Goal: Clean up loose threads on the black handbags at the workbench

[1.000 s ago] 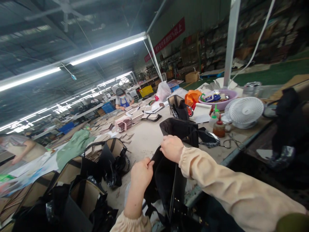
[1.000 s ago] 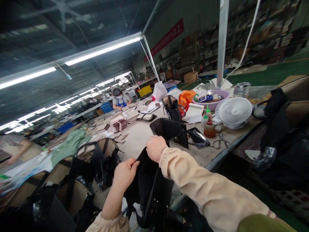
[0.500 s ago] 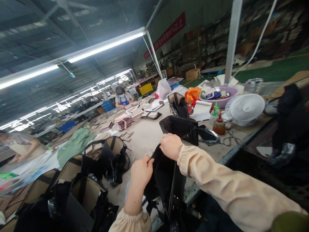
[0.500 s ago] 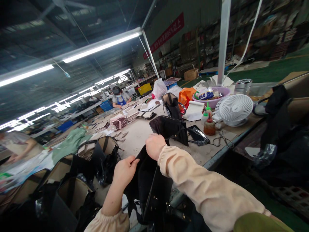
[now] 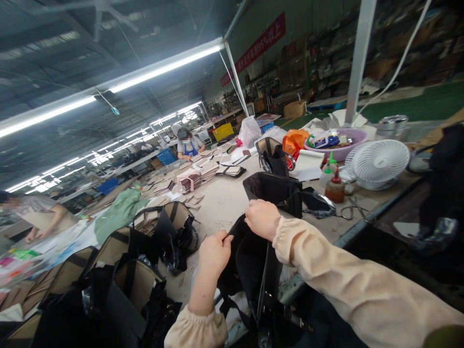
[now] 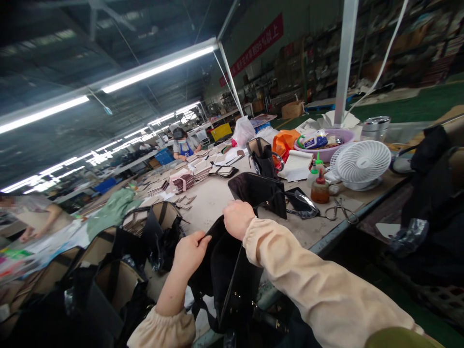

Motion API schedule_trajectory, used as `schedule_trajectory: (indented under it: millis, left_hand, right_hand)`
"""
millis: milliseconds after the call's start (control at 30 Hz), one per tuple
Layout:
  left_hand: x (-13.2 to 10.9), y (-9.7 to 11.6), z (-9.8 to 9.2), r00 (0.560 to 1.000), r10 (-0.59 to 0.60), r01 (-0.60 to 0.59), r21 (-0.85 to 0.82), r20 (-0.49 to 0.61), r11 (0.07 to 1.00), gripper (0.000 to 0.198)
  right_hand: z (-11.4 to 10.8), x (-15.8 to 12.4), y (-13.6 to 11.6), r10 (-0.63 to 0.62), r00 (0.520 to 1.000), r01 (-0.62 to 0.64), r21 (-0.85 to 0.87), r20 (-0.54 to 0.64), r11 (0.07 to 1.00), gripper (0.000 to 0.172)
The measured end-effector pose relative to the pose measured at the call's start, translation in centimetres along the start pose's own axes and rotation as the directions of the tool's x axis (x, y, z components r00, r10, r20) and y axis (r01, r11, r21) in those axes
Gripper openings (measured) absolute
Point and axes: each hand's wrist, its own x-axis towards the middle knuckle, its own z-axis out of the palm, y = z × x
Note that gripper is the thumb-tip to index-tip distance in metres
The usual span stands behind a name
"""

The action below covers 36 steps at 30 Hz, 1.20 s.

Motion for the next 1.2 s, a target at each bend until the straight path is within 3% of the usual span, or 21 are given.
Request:
schedule_trajectory:
  millis: [367, 567, 767, 933, 1200]
  left_hand:
    - [0.0, 0.4, -0.4, 1.000, -0.011, 0.011, -0.003, 0.024, 1.000, 0.027]
    - [0.2, 0.7, -0.9, 0.999, -0.013, 0.015, -0.079, 0.032, 0.997, 0.031]
    - [0.9, 1.8, -1.7, 0.994, 0.009, -0.012, 0.021, 0.113, 1.000, 0.024]
    - [2.1, 2.7, -1.3, 0.997, 0.010, -0.012, 0.023, 0.078, 1.000, 0.035]
    - [2.8, 3.3, -0.8, 0.997, -0.019, 0.011, 0.101, 0.072, 0.995, 0.031]
  right_hand:
    - [0.3, 0.4, -0.3, 0.031, 0.999, -0.031, -0.013, 0.007, 0.999, 0.032]
    - [0.9, 0.5, -0.3, 0.020, 0.997, -0.020, -0.001, -0.071, 1.000, 0.029]
    - [1.3, 0.7, 0.0, 0.027, 0.992, -0.025, 0.015, -0.120, 1.000, 0.025]
    - [1.0, 0.7, 0.3, 0.041, 0.994, -0.039, 0.023, -0.099, 0.999, 0.026]
    - [0.9, 0.7, 0.4, 0.055, 0.995, -0.052, 0.042, -0.081, 0.998, 0.029]
